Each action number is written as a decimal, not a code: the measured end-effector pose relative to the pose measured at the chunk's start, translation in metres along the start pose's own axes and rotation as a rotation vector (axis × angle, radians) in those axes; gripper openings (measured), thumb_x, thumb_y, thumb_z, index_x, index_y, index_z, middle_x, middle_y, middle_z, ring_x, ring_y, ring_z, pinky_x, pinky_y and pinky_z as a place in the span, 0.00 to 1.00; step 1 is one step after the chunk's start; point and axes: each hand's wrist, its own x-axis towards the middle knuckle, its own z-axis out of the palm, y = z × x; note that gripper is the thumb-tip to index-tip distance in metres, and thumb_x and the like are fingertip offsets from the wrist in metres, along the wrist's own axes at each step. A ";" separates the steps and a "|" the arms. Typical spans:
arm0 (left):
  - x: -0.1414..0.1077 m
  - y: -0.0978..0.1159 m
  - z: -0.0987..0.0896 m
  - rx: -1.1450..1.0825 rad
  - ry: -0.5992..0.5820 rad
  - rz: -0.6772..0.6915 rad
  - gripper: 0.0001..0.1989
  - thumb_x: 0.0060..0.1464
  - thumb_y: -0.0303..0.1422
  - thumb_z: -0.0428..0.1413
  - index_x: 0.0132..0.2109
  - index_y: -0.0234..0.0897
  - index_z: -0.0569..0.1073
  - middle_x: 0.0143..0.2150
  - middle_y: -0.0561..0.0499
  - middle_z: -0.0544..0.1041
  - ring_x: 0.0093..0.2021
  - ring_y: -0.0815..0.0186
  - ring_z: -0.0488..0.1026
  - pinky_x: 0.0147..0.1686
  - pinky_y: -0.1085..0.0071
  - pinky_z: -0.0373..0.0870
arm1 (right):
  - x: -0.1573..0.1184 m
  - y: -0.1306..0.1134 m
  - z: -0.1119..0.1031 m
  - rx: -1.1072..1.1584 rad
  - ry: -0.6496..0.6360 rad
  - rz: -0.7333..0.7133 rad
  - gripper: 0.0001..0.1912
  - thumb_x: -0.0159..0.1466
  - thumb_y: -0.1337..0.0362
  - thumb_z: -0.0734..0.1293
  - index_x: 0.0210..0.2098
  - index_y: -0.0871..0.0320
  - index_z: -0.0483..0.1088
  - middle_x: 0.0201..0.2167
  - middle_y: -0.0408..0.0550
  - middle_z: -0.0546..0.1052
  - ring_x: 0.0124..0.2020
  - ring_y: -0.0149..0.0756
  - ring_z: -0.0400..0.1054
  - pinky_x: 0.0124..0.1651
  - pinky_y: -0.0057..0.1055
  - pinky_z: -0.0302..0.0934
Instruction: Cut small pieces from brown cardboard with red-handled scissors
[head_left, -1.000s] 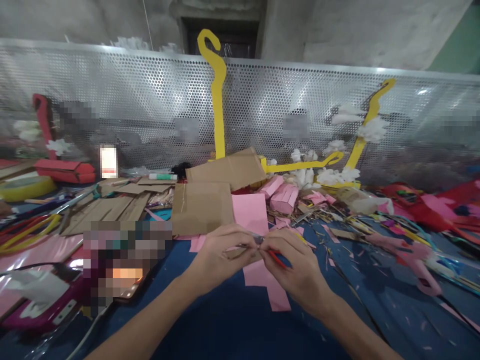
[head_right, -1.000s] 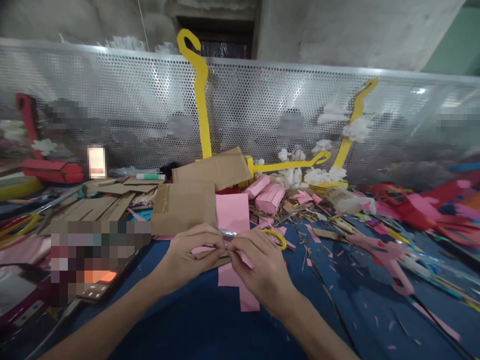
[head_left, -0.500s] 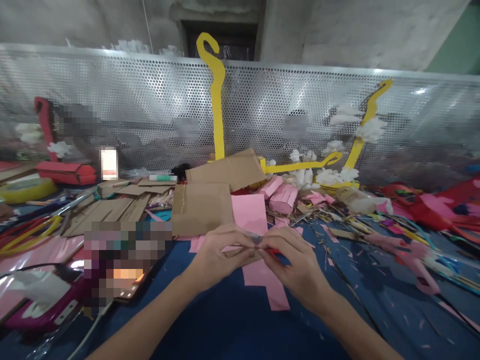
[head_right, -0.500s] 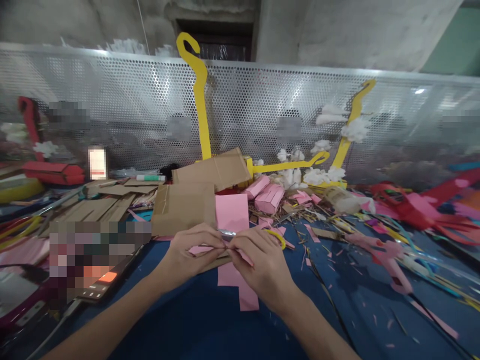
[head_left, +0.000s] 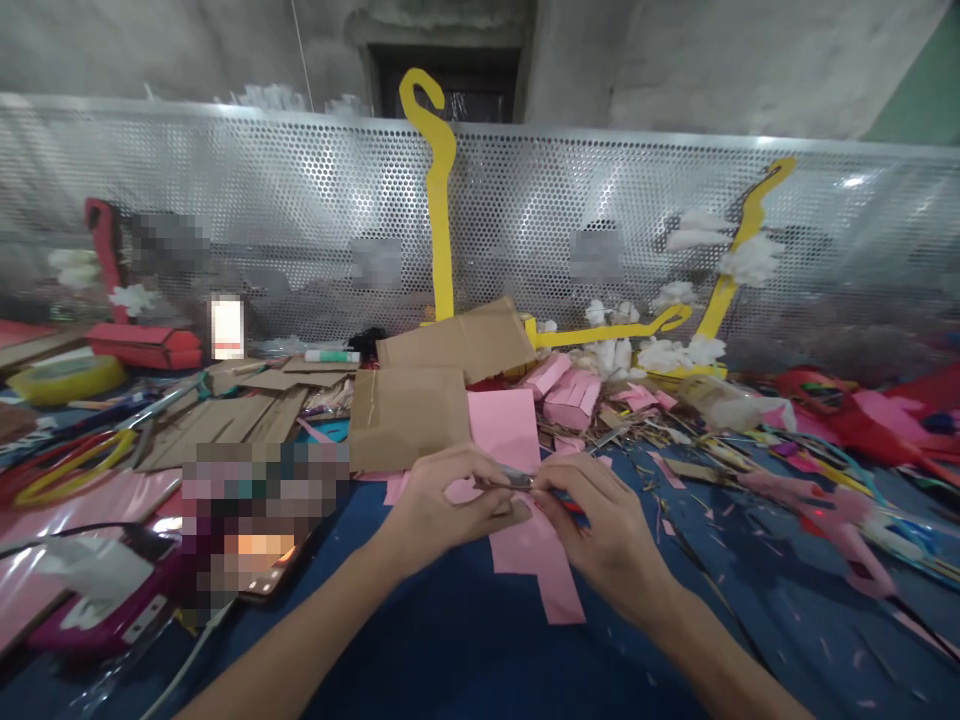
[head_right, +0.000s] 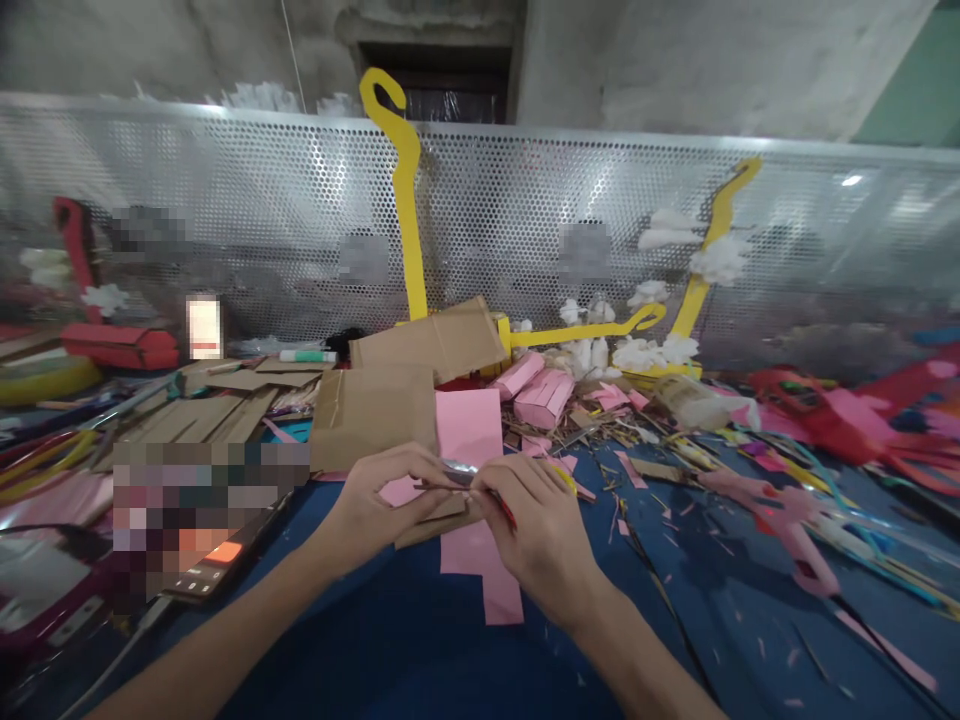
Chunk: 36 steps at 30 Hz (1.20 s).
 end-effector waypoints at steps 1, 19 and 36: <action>0.000 0.001 -0.001 0.001 0.000 -0.003 0.03 0.56 0.29 0.62 0.35 0.34 0.80 0.37 0.45 0.79 0.37 0.65 0.76 0.38 0.69 0.74 | 0.000 0.001 0.000 0.000 -0.001 0.000 0.04 0.69 0.70 0.63 0.38 0.55 0.67 0.37 0.47 0.75 0.40 0.38 0.68 0.44 0.36 0.59; -0.002 -0.005 0.003 -0.037 -0.029 -0.051 0.05 0.56 0.33 0.64 0.37 0.36 0.81 0.38 0.46 0.80 0.39 0.63 0.77 0.40 0.68 0.75 | -0.002 -0.002 0.004 -0.042 -0.028 0.036 0.05 0.70 0.68 0.61 0.37 0.55 0.67 0.37 0.47 0.76 0.40 0.39 0.68 0.45 0.37 0.58; -0.004 -0.008 0.002 -0.038 -0.073 -0.060 0.07 0.60 0.35 0.59 0.36 0.35 0.78 0.38 0.46 0.77 0.40 0.63 0.75 0.40 0.68 0.74 | -0.002 -0.001 0.010 -0.064 -0.083 0.029 0.05 0.69 0.70 0.62 0.37 0.56 0.67 0.35 0.47 0.75 0.38 0.40 0.67 0.41 0.36 0.56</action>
